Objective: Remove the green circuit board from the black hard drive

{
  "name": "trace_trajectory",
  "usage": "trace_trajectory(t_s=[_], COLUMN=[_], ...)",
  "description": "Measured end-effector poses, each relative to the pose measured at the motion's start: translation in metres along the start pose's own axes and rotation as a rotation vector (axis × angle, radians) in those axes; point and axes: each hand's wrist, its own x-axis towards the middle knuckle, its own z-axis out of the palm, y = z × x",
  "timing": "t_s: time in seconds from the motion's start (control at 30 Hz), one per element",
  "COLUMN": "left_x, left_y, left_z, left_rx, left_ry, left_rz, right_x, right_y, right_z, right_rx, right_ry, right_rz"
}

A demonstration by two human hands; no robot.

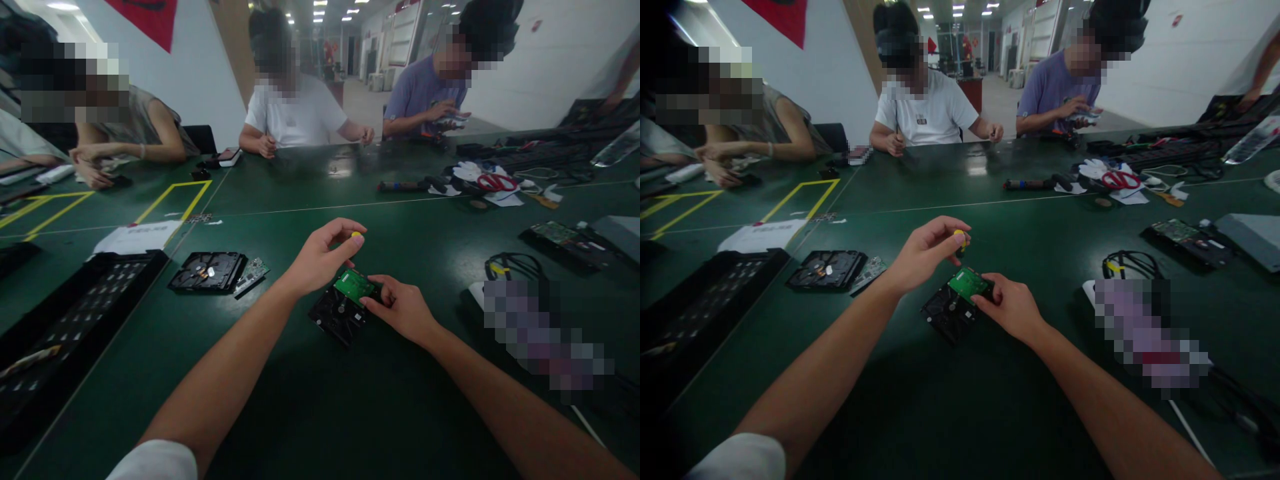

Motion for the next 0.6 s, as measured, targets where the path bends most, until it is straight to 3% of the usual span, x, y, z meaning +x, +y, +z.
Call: trace_trajectory(t_s=[0.3, 0.6], left_x=[0.0020, 0.0028], left_y=[-0.0062, -0.0053], left_z=[-0.0009, 0.0001], left_rx=[-0.072, 0.069], left_ry=[0.039, 0.268], left_rz=[-0.009, -0.005], right_x=[0.0011, 0.0011], right_y=[0.0013, -0.0004], right_z=[0.0012, -0.0003], right_rx=[-0.036, -0.025], right_ry=[-0.014, -0.033], right_rz=[0.008, 0.019])
